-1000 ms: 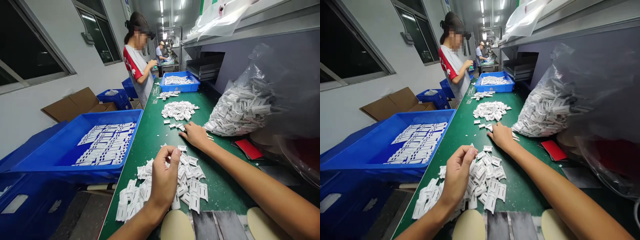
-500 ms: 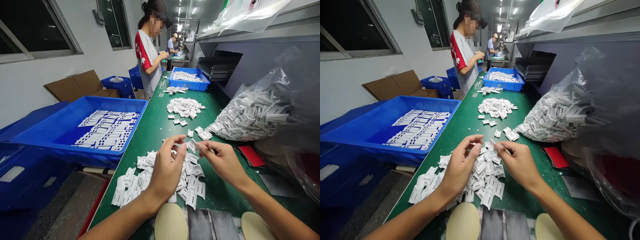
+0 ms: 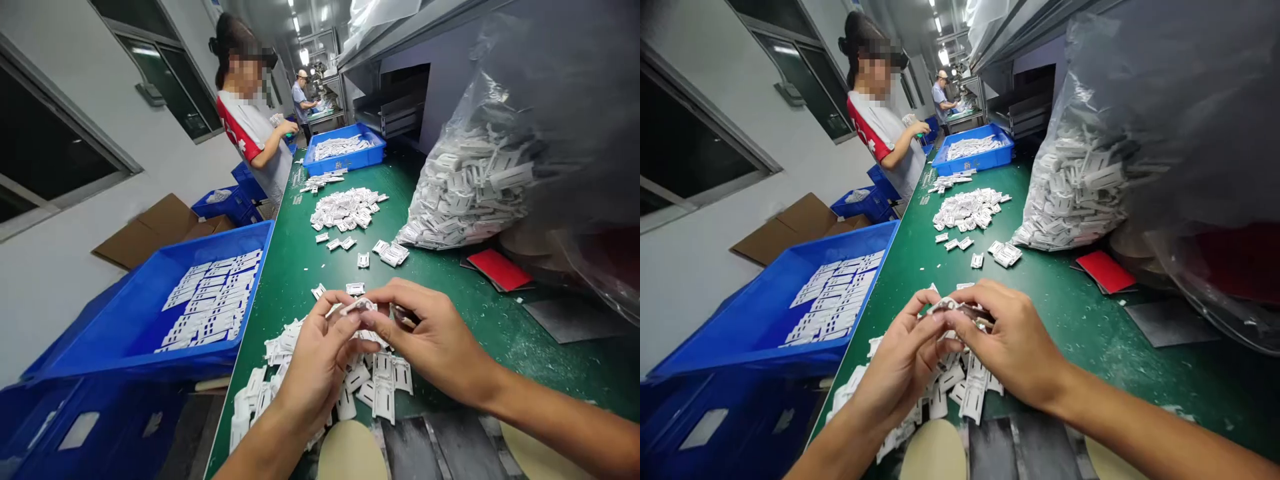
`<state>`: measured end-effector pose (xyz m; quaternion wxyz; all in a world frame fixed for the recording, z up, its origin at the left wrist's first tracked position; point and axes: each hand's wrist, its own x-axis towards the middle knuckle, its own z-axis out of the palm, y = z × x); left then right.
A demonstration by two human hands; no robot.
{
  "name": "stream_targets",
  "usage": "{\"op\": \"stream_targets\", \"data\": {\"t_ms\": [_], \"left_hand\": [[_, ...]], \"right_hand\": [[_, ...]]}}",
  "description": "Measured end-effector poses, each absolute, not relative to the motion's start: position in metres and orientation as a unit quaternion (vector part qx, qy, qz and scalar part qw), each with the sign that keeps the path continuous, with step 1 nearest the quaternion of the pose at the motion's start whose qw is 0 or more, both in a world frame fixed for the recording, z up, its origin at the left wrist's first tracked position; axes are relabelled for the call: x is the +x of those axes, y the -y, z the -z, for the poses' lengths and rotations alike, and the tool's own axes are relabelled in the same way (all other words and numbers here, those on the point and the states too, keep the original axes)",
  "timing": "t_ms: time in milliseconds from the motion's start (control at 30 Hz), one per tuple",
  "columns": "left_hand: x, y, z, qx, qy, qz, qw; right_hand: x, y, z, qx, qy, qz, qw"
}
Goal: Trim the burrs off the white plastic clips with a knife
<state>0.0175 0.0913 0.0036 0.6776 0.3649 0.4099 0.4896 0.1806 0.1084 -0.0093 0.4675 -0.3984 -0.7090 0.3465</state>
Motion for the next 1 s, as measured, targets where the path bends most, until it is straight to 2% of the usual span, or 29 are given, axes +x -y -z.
{"op": "stream_targets", "data": {"t_ms": [200,367,467,700,900,1000], "left_hand": [[0.019,-0.083,0.009,0.574,-0.472,-0.442,0.503],[0.017,-0.083,0.006,0.588,-0.472,-0.436,0.492],[0.016,-0.083,0.004,0.6,-0.48,-0.457,0.448],[0.004,-0.089,0.006,0.778,-0.429,-0.445,0.108],[-0.004,-0.098,0.005,0.845,-0.41,-0.342,-0.014],[-0.006,-0.096,0.008,0.846,-0.413,-0.336,-0.021]], "right_hand": [[0.18,-0.109,0.013,-0.383,0.69,-0.33,0.517],[0.182,-0.111,0.014,-0.306,0.745,-0.295,0.515],[0.184,-0.112,0.016,-0.325,0.758,-0.219,0.522],[0.185,-0.11,0.02,-0.339,0.784,-0.078,0.514],[0.183,-0.106,0.02,-0.347,0.81,-0.004,0.473],[0.181,-0.103,0.02,-0.326,0.828,0.026,0.455]]}}
